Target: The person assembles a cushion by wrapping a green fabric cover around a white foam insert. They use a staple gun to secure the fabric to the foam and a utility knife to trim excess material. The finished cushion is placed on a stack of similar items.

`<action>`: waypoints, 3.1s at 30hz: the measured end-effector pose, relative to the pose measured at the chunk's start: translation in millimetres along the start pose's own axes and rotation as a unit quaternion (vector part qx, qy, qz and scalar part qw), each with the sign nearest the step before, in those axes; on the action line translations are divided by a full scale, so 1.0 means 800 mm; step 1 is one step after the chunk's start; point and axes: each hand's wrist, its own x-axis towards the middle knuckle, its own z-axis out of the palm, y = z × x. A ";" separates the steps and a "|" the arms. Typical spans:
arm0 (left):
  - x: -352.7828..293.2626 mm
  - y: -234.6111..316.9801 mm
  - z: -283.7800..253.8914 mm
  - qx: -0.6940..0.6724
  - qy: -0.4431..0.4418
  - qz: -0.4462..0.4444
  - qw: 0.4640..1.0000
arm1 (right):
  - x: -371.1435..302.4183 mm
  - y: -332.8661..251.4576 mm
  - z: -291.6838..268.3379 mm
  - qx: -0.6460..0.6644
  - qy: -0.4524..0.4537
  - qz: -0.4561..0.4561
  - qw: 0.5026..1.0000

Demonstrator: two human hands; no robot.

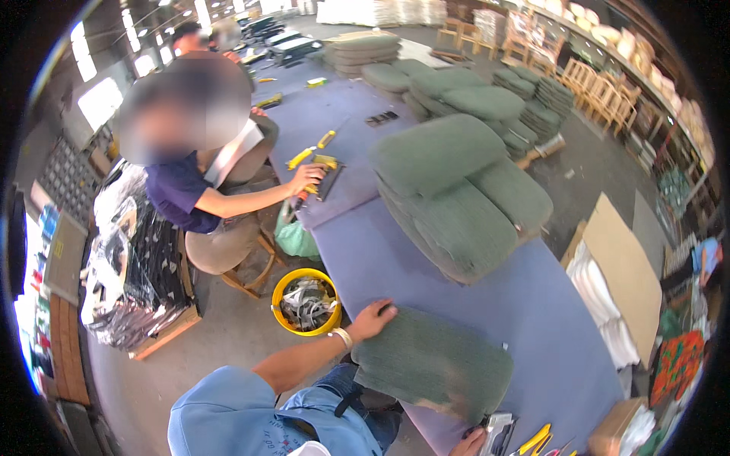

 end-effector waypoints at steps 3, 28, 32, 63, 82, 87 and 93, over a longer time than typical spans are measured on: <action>0.011 0.037 -0.008 0.088 -0.009 -0.015 0.996 | 0.004 0.008 -0.002 -0.003 0.001 -0.052 0.999; -0.014 -0.043 0.010 -0.131 -0.014 0.121 0.984 | 0.103 -0.012 0.025 0.233 0.072 -0.341 0.908; -0.023 -0.041 0.052 -0.116 -0.075 0.165 0.977 | 0.145 0.020 0.012 0.363 0.035 -0.364 0.857; -0.158 -0.057 0.066 -0.213 -0.010 0.116 0.970 | 0.211 0.028 -0.025 0.176 0.109 -0.409 0.889; -0.183 -0.060 0.075 -0.157 0.046 0.241 0.957 | 0.203 0.046 -0.032 0.088 0.156 -0.508 0.842; -0.176 -0.070 0.068 -0.118 0.048 0.279 0.952 | 0.173 0.032 -0.019 0.081 0.187 -0.427 0.881; -0.147 -0.061 0.049 -0.086 0.023 0.319 0.944 | 0.133 0.018 -0.033 0.313 0.091 -0.336 0.884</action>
